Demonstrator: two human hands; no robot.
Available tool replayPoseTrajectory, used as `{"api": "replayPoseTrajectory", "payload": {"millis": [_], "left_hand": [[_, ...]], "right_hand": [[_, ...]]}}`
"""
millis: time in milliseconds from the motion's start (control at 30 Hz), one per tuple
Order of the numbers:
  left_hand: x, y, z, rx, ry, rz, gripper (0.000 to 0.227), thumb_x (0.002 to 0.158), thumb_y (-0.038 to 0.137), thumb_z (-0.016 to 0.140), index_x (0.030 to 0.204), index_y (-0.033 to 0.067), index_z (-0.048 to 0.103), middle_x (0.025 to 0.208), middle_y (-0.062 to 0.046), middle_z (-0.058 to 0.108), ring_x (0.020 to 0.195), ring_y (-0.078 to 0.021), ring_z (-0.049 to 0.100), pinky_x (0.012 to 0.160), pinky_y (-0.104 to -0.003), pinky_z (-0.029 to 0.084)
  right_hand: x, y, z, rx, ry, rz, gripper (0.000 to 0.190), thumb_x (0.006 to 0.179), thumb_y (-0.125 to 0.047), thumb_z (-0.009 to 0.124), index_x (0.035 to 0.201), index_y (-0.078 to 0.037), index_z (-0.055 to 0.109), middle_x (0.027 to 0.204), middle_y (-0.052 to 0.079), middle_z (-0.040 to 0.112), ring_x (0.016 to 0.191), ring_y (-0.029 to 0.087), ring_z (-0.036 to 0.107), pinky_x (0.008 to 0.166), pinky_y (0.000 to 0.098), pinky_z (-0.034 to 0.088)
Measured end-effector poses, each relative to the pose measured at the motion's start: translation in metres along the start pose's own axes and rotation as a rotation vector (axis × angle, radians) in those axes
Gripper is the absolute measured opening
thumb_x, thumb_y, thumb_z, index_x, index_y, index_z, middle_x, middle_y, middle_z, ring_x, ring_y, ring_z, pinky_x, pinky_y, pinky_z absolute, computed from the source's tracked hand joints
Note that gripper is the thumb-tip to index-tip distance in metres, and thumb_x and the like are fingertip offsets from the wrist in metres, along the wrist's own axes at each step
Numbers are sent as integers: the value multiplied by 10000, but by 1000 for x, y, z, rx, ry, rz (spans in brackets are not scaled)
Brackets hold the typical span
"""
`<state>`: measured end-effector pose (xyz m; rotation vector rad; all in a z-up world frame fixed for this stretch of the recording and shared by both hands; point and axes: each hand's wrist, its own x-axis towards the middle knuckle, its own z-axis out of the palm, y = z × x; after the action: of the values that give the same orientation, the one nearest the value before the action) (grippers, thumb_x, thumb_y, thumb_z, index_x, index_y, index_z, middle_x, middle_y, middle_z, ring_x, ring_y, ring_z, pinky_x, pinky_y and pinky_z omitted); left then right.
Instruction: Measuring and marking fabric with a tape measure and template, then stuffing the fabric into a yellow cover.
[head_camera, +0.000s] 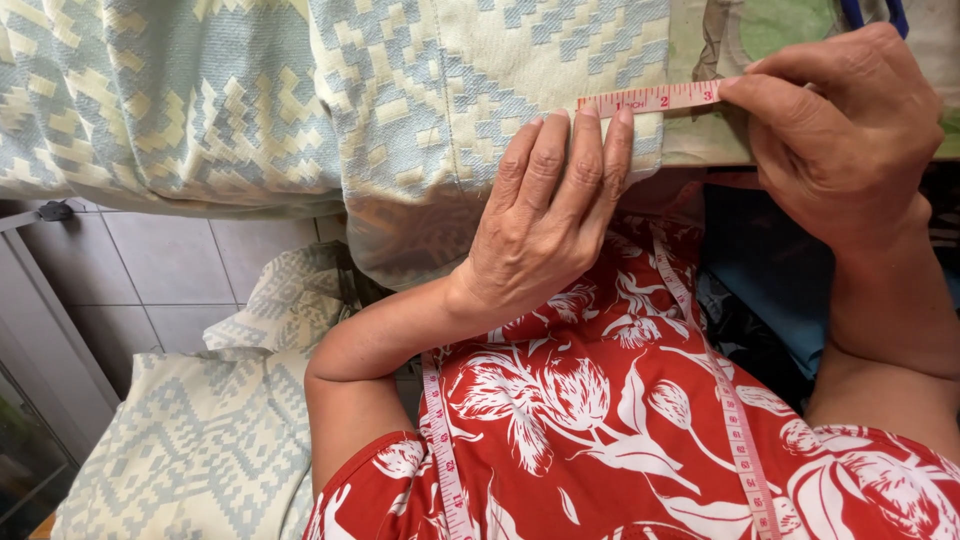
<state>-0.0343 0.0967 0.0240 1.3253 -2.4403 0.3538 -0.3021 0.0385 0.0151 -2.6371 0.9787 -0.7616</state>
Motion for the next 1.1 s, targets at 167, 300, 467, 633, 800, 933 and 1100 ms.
{"api": "replayPoseTrajectory", "payload": {"millis": [167, 300, 467, 633, 800, 933, 1100], "left_hand": [[0, 4, 2, 17, -4, -20, 385, 1090, 76, 359, 1362, 24, 627, 1250, -155, 658, 1101, -295, 708, 1020, -412, 577], [0, 6, 1, 15, -21, -20, 409, 1084, 62, 333, 1376, 29, 616, 1265, -147, 654, 1118, -287, 699, 1029, -410, 569], [0, 10, 3, 29, -38, -24, 386, 1104, 125, 369, 1397, 47, 608, 1300, -124, 646, 1172, -275, 685, 1039, -416, 552], [0, 12, 4, 37, -36, -26, 361, 1135, 227, 435, 1400, 56, 611, 1308, -130, 640, 1172, -278, 692, 1024, -419, 569], [2, 13, 3, 53, -61, -26, 388, 1148, 287, 412, 1414, 78, 603, 1306, -137, 635, 1176, -282, 688, 1022, -419, 566], [4, 13, 0, 59, -59, -22, 368, 1126, 209, 397, 1390, 68, 612, 1280, -141, 630, 1156, -288, 679, 1024, -400, 562], [7, 16, 1, 85, -49, -29, 411, 1147, 302, 371, 1388, 71, 612, 1279, -139, 648, 1162, -285, 674, 1024, -383, 540]], "right_hand": [[1, -1, -1, 21, 19, 7, 165, 1202, 267, 757, 1199, 135, 856, 1165, 287, 743, 1001, 436, 624, 937, 534, 483], [0, -1, -2, 50, 21, 27, 182, 1179, 303, 754, 1189, 147, 847, 1167, 300, 740, 1008, 439, 635, 950, 527, 487], [2, -3, -4, 64, 18, 43, 162, 1174, 321, 748, 1176, 174, 817, 1156, 321, 729, 1006, 454, 640, 973, 542, 501], [2, -2, -4, 57, 21, 37, 169, 1157, 321, 735, 1170, 174, 818, 1159, 325, 728, 1009, 458, 645, 973, 544, 507], [1, -1, -1, 51, 28, 28, 170, 1157, 317, 735, 1165, 169, 819, 1149, 322, 730, 999, 454, 646, 960, 540, 502], [0, -3, 0, 14, 17, 50, 156, 1140, 283, 760, 1162, 139, 816, 1161, 300, 718, 1015, 447, 633, 977, 545, 514], [10, -5, -17, -37, -68, 123, 157, 1131, 196, 800, 1223, 69, 808, 1217, 252, 710, 1035, 407, 637, 1023, 522, 513]]}}
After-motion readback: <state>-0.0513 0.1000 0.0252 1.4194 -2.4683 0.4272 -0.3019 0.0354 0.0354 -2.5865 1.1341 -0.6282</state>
